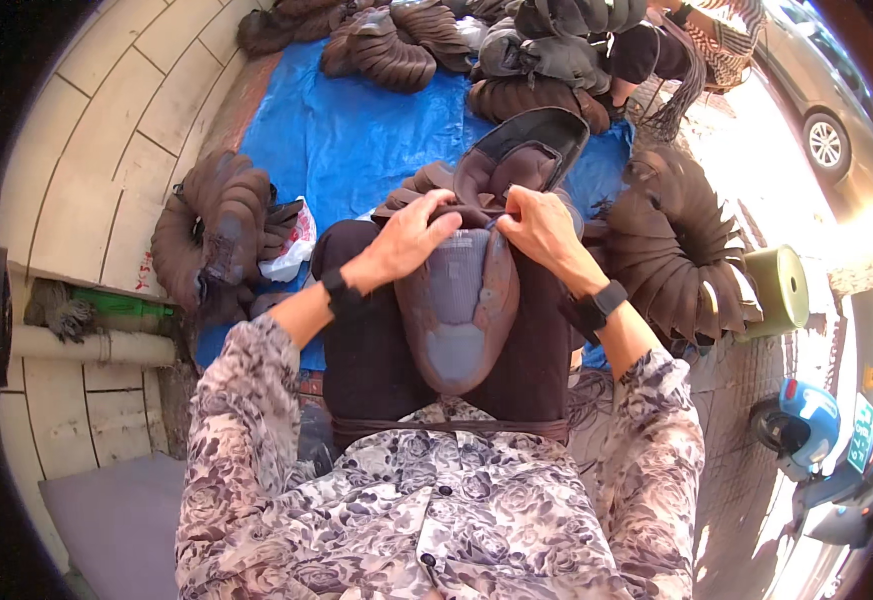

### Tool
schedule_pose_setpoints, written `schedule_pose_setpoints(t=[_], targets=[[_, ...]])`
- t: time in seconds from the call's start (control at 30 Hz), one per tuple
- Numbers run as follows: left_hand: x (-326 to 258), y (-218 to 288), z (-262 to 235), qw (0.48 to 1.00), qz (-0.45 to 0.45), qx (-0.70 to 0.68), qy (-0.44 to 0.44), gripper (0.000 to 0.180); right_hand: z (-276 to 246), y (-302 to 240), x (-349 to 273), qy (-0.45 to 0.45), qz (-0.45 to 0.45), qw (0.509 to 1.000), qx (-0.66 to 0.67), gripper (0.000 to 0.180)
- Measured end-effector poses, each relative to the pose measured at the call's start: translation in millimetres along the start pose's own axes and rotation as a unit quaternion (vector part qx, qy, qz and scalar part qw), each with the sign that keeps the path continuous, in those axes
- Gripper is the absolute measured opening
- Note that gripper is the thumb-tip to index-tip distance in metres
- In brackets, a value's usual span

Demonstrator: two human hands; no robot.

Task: Lacing a newly manufactured shoe at a workspace station.

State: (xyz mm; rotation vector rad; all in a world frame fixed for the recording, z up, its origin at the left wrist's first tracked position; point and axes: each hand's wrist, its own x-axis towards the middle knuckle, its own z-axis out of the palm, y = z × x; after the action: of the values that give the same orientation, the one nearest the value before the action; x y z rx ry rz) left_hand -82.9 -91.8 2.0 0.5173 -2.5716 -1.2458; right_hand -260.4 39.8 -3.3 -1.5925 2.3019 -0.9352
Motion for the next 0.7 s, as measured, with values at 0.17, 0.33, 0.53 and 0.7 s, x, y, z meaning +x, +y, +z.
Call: schedule_pose_setpoints(t=[0.17,0.33,0.53,0.7], targets=[[-3.1,-10.6,-3.9,0.997,-0.009,0.082,0.004,0.065,-1.8,-2.0,-2.0,-0.037,-0.024,0.998,0.039,0.021],[-30.6,-10.9,33.2,0.984,-0.079,0.006,0.161,0.071,-7.1,-57.2,-38.3,-0.004,0.088,0.989,0.12,0.038],[-20.8,-15.3,30.6,0.988,-0.086,-0.04,0.121,0.072,21.9,-42.6,-38.2,0.028,-0.027,0.998,-0.05,0.05],[-25.8,-19.3,41.2,0.99,-0.046,0.017,0.135,0.074,28.0,-39.5,-47.4,0.053,-0.049,0.997,-0.042,0.045]])
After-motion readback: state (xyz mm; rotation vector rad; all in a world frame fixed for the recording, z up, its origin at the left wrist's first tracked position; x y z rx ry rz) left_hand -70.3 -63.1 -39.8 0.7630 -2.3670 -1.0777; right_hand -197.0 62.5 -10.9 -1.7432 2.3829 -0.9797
